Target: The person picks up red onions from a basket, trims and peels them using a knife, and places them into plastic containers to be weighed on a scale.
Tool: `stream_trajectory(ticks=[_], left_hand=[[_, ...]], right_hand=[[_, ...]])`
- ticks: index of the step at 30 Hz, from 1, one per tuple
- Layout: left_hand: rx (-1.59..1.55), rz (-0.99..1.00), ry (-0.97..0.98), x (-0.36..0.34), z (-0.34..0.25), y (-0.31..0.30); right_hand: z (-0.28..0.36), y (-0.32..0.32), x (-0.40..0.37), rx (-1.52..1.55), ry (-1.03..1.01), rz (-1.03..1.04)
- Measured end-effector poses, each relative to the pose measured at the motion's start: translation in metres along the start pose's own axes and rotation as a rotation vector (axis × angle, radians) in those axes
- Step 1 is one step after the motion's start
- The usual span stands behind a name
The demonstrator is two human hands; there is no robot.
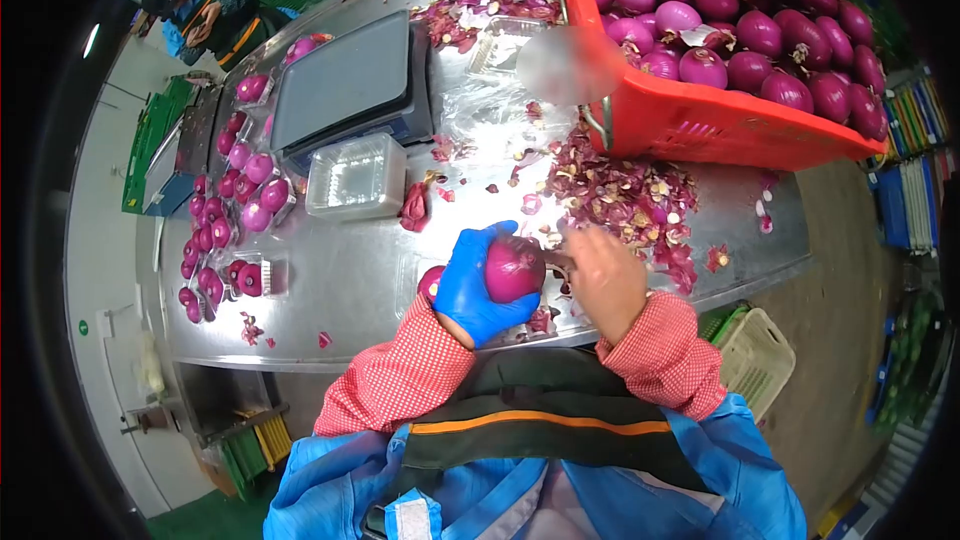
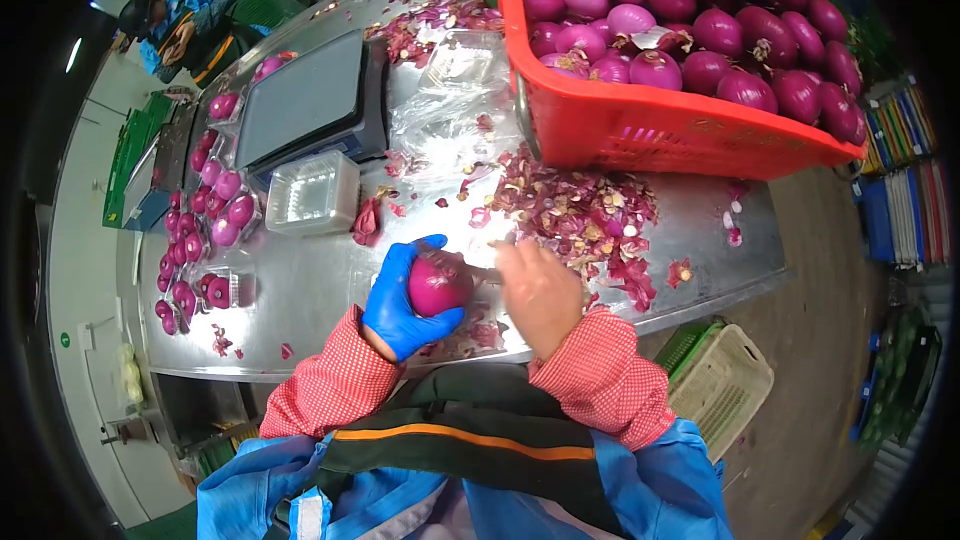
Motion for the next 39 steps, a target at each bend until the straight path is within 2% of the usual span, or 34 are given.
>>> stream_trajectory(ticks=[2,4,5,8,9,12,17,20,22,23,24,26,29,32,34,35,38,39], left_hand=[[0.155,-0.043,0.131,0.001,-0.003,-0.009],[0.108,-0.046,0.079,0.004,0.001,-0.011],[0.085,-0.04,0.049,0.003,0.003,-0.011],[0.204,-0.045,0.182,0.003,0.011,-0.005],[0.252,-0.049,0.263,0.004,0.011,-0.003],[0.447,-0.043,0.32,0.004,0.005,-0.004],[0.591,0.032,0.163,-0.008,0.013,-0.002],[0.632,0.046,0.075,-0.02,0.031,-0.013],[0.677,0.017,0.007,-0.027,0.035,-0.034],[0.769,-0.042,0.064,-0.029,0.046,-0.049],[0.824,-0.087,0.017,-0.028,0.052,-0.066],[0.915,-0.143,-0.004,-0.025,0.06,-0.095],[0.978,-0.12,-0.031,-0.018,0.05,-0.102],[0.975,0.036,0.112,-0.016,0.05,-0.073],[1.009,0.222,0.082,-0.013,0.043,-0.047],[1.022,0.281,0.142,-0.015,0.054,-0.036],[1.219,0.243,0.447,-0.026,0.093,-0.03],[1.169,0.217,0.472,-0.03,0.113,-0.035]], right_hand=[[-0.014,0.003,-0.005,0.093,0.111,0.011],[-0.015,-0.003,-0.004,0.234,0.224,0.062],[-0.011,-0.004,-0.001,0.389,0.259,0.015],[0.006,0.0,0.011,0.822,0.504,0.19],[0.007,0.01,0.013,0.816,0.431,0.205],[-0.002,0.015,0.017,0.835,0.4,0.452],[0.017,0.006,0.009,0.716,0.176,0.536],[0.016,0.016,-0.01,1.04,0.493,0.515],[-0.003,0.031,-0.02,0.982,0.62,0.457],[-0.011,0.031,-0.022,0.854,0.577,0.471],[-0.014,0.029,-0.021,0.727,0.535,0.481],[-0.015,0.027,-0.024,0.658,0.485,0.516],[-0.01,0.03,-0.027,0.619,0.448,0.523],[-0.001,0.036,-0.028,0.624,0.432,0.523],[0.001,0.04,-0.03,0.62,0.416,0.528],[0.001,0.044,-0.032,0.613,0.406,0.532],[0.005,0.044,-0.034,0.578,0.409,0.486],[0.007,0.043,-0.035,0.564,0.418,0.461]])
Point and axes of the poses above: each hand's wrist, its own x-axis towards the middle knuckle, its own y-axis out of the palm, z = x × y, the point moved 2 cm from there along x, towards the middle knuckle, and after that the axes turned 13 degrees about -z, right-handed, at the moved point
